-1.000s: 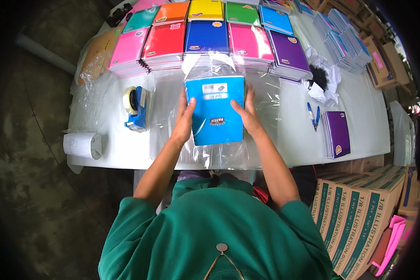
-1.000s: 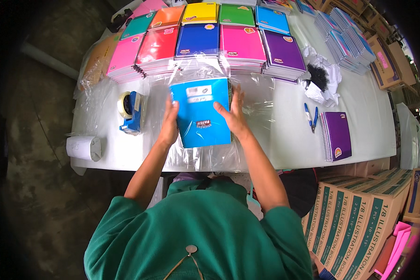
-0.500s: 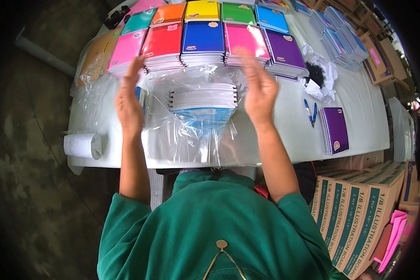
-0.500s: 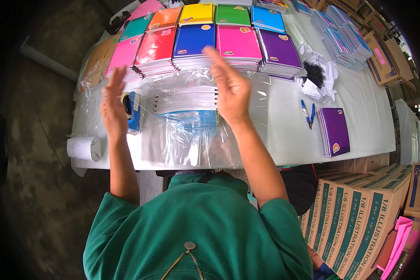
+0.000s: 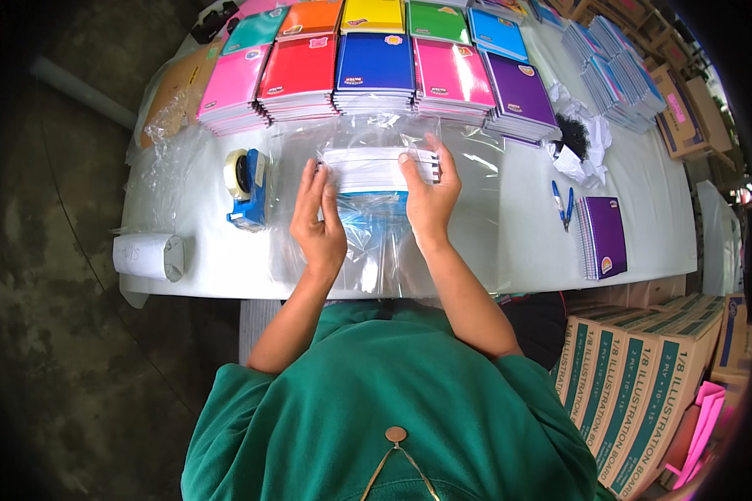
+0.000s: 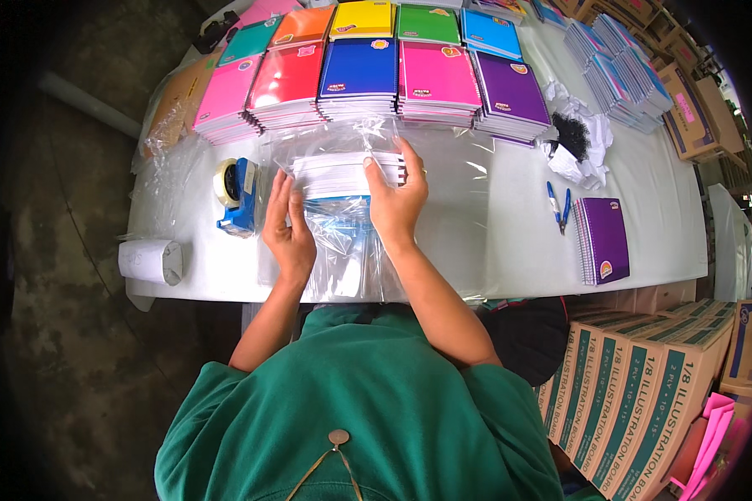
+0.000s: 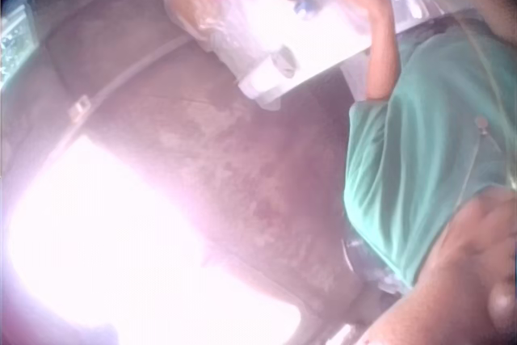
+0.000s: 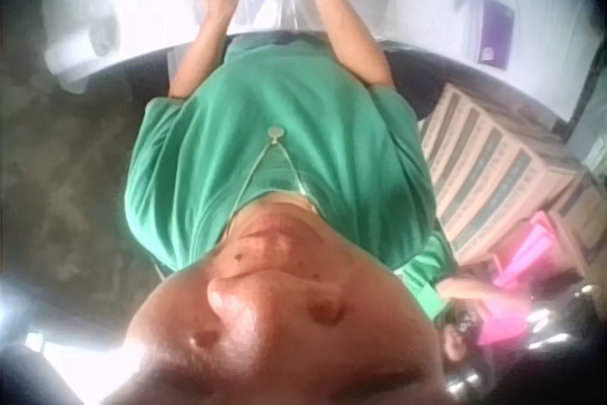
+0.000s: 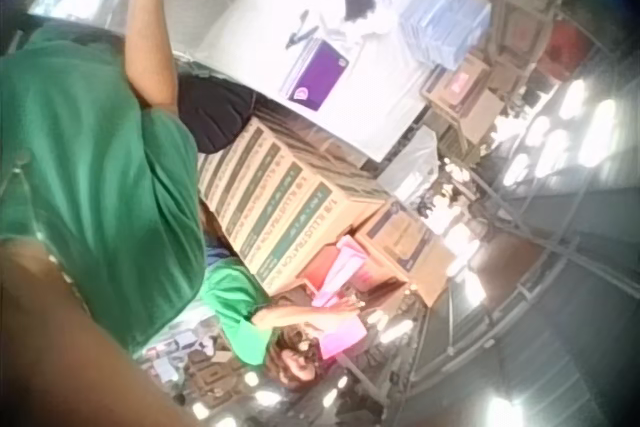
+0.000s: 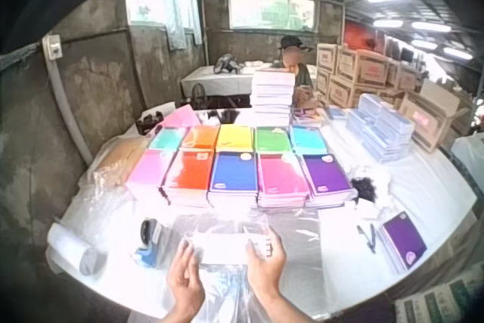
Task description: The person selects several colorful notebooks from stacks on a table, aligns them into a single pile, and places the pile into a clear plastic bag. They then seal the bag with tape from a dispenser and move the packaged notebooks to the side, repeating the process with another set of notebooks.
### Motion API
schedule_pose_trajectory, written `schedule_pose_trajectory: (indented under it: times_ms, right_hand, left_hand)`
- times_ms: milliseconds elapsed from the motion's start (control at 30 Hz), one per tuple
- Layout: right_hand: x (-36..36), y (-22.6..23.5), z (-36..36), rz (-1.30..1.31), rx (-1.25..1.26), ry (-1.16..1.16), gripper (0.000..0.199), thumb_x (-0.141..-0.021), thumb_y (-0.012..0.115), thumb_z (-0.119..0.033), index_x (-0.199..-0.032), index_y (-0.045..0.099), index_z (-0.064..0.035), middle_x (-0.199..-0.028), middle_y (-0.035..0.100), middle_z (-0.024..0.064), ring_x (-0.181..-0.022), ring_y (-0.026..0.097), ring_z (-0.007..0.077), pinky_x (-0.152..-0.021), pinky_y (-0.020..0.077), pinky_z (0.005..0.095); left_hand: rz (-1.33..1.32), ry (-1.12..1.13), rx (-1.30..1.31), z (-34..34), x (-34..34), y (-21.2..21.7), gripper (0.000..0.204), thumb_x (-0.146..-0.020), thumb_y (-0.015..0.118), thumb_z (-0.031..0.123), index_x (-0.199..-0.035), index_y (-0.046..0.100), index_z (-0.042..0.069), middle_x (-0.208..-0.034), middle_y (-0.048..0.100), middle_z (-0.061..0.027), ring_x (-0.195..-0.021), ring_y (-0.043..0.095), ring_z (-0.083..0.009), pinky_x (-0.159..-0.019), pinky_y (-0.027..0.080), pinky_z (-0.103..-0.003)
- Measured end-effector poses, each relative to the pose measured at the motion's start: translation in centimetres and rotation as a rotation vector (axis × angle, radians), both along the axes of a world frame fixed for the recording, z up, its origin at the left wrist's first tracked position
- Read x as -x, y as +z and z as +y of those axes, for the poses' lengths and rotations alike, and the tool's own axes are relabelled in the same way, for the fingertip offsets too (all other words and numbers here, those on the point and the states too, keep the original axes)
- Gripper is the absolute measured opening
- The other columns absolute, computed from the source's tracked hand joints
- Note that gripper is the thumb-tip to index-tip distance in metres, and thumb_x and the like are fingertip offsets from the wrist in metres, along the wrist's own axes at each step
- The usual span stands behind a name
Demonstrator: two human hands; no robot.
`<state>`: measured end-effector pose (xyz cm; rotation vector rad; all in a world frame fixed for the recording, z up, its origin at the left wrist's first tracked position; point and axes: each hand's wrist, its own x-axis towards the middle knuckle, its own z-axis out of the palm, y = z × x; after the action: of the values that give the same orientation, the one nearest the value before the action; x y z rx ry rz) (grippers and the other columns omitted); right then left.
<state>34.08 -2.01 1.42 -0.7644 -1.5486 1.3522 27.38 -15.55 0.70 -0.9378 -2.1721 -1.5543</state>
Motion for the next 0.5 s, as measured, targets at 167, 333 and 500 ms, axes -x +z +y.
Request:
schedule_pose_trajectory:
  times_ms: [167, 333, 500]
  right_hand:
    - [-0.3, 0.4, -0.5, 0.004, 0.005, -0.002, 0.052, -0.077, 0.068, -0.01, -0.124, 0.049, -0.0022, -0.103, 0.054, 0.0101, -0.092, 0.054, 0.0196, -0.082, 0.0427, 0.0325]
    - [-2.3, 1.7, -2.4, -0.497, -0.727, -0.171, 0.053, -0.082, 0.06, -0.017, -0.13, 0.042, -0.0016, -0.115, 0.047, 0.0139, -0.11, 0.044, 0.0287, -0.096, 0.0303, 0.0447]
    - [-3.2, -0.4, -5.1, -0.5, -1.029, 0.076, 0.048, -0.084, 0.049, -0.012, -0.131, 0.043, -0.003, -0.115, 0.05, 0.01, -0.114, 0.044, 0.025, -0.105, 0.0233, 0.0425]
  left_hand:
    - [0.322, 0.084, 0.347, 1.1, -2.3, 1.8, 0.028, -0.079, 0.066, 0.017, -0.107, 0.065, 0.013, -0.119, 0.057, -0.0047, -0.12, 0.041, -0.0265, -0.103, 0.021, -0.044]
    - [0.339, -0.147, 0.535, 1.5, -2.5, 3.2, 0.048, -0.087, 0.051, 0.033, -0.129, 0.047, 0.01, -0.129, 0.05, -0.0104, -0.126, 0.039, -0.0281, -0.107, 0.004, -0.054]
    - [-0.263, -0.511, 0.305, 0.9, -1.2, 5.9, 0.069, -0.09, 0.04, 0.021, -0.142, -0.001, 0.001, -0.131, 0.043, -0.0233, -0.123, 0.042, -0.0328, -0.108, 0.015, -0.047]
